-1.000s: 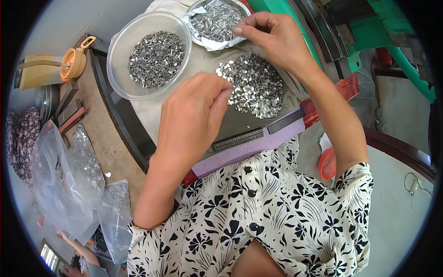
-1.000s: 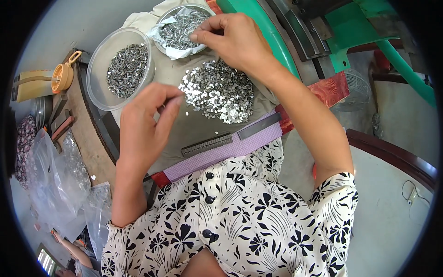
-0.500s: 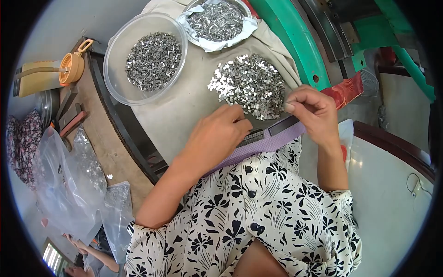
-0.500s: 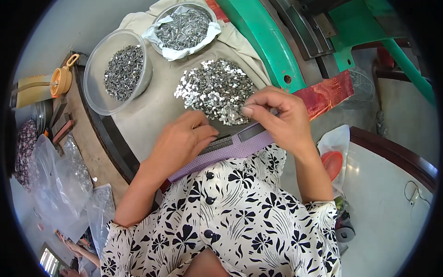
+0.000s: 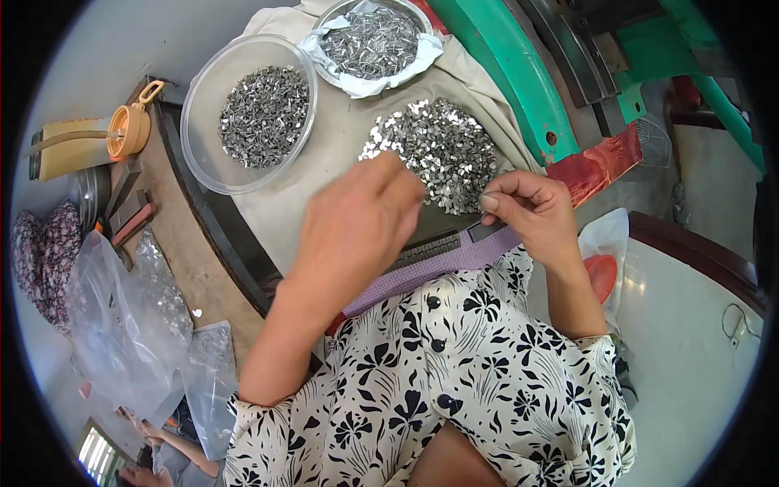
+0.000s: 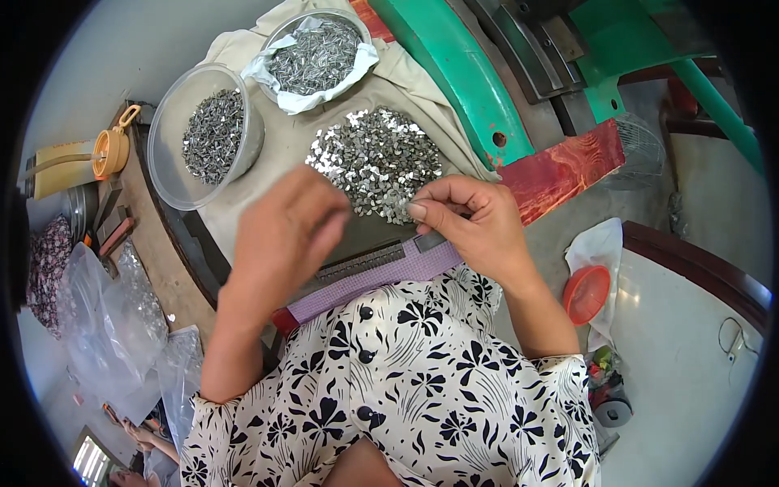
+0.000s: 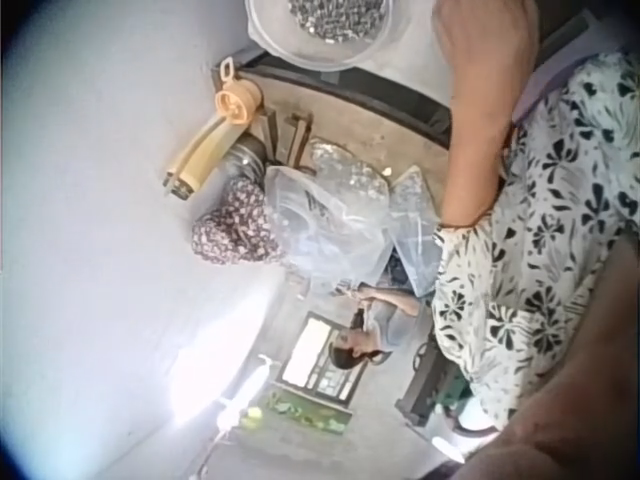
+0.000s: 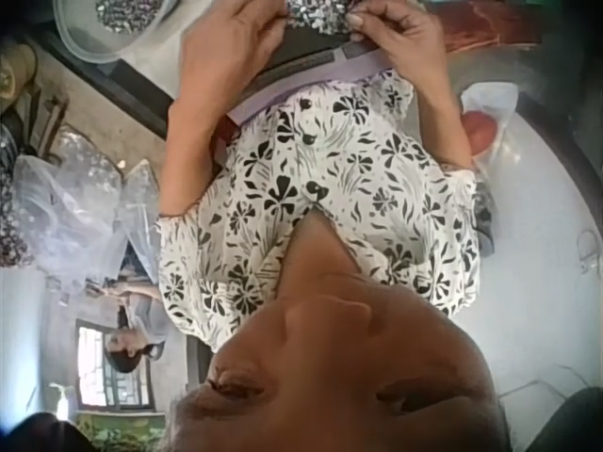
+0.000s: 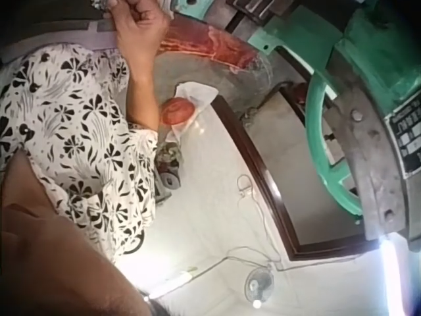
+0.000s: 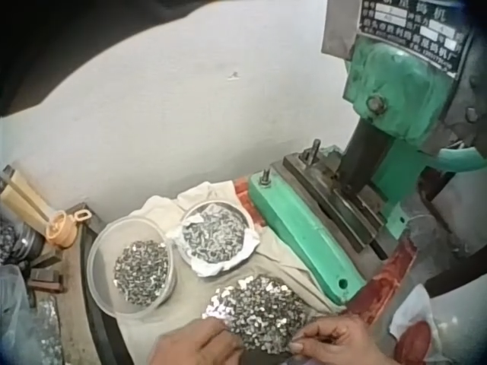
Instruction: Operating a mechanical punching machine to attach small metal components to a strip.
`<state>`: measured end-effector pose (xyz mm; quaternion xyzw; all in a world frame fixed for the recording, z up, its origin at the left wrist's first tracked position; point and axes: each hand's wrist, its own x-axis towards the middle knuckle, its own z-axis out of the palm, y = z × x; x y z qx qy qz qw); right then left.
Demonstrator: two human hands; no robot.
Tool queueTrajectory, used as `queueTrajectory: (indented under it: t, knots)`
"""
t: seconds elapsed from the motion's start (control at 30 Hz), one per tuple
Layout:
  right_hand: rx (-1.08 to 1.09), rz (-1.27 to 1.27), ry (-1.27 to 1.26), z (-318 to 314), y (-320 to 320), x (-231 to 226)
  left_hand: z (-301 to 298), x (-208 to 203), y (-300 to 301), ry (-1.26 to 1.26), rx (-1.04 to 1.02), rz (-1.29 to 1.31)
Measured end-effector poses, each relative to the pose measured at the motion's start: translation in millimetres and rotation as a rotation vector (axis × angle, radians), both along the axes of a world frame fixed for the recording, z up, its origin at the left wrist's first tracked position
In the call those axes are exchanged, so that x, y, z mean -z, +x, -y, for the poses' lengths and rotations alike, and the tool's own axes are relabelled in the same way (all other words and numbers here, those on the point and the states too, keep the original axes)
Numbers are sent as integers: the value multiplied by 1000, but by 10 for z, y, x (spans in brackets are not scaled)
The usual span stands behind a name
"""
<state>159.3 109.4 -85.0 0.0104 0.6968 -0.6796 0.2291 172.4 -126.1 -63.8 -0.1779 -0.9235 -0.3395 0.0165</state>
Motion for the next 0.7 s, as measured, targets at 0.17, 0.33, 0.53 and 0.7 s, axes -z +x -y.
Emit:
queueTrajectory:
  t: [0.17, 0.33, 0.53, 0.7]
  knots:
    - [-45, -16, 36, 40, 1, 7, 55, -199, -498, -98, -99, -267]
    - [-120, -99, 56, 190, -1, -4, 139, -225, -915, -387, -129, -364]
    - [-438, -608, 348, 423, -90, -34, 155, -238, -762, -280, -119, -405]
    - [-662, -1087, 757, 559, -37, 62, 284, -279, -257, -108, -154, -229]
